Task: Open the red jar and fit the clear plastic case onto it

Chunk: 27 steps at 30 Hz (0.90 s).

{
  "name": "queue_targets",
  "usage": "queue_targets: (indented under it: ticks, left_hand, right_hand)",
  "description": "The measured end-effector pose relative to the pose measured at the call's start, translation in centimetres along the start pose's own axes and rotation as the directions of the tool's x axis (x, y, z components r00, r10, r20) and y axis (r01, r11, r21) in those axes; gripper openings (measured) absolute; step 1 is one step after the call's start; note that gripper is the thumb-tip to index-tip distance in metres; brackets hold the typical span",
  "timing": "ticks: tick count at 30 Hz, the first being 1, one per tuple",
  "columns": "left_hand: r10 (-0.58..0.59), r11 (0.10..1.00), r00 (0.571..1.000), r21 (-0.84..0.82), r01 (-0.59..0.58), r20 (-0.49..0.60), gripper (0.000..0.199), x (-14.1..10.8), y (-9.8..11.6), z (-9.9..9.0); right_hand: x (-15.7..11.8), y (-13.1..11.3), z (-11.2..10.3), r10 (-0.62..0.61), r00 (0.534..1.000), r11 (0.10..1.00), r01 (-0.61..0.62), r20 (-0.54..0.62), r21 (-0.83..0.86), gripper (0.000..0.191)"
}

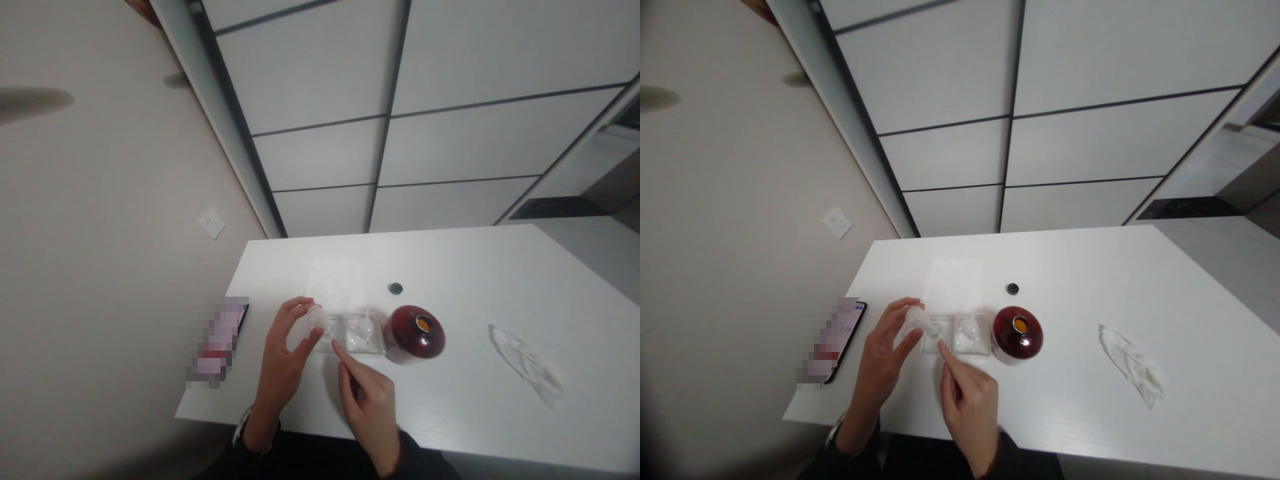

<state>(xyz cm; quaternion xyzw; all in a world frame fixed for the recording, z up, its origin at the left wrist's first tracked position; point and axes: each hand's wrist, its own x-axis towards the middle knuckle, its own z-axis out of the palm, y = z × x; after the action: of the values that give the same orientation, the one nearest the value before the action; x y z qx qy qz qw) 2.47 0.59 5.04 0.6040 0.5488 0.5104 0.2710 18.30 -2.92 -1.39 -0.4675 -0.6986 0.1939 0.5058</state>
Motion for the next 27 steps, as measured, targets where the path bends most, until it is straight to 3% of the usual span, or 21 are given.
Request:
queue_targets:
  ticks: [7,14,20,27]
  left_hand:
    - [0.023,0.999,1.0,0.033,-0.023,0.002,0.025,0.6,0.5,-0.1]
    - [-0.041,0.999,0.999,0.022,0.042,-0.017,0.025,1.3,-0.2,-0.5]
    - [-0.094,0.995,0.995,-0.032,0.095,0.029,0.027,1.9,-0.1,-0.3]
    - [-0.088,0.995,0.995,-0.04,0.09,0.044,0.033,4.4,1.0,-0.9]
  right_hand:
    - [0.1,0.0,0.0,-0.002,1.0,1.0,0.002,-0.007,0.003,0.037]
    - [0.2,-0.1,-0.1,-0.025,1.0,1.0,0.025,-0.017,-0.019,0.037]
    - [0.2,0.0,-0.1,-0.023,1.0,0.999,0.022,-0.018,-0.029,0.037]
    - [0.2,0.0,0.0,-0.043,0.998,0.999,0.042,-0.035,-0.027,0.037]
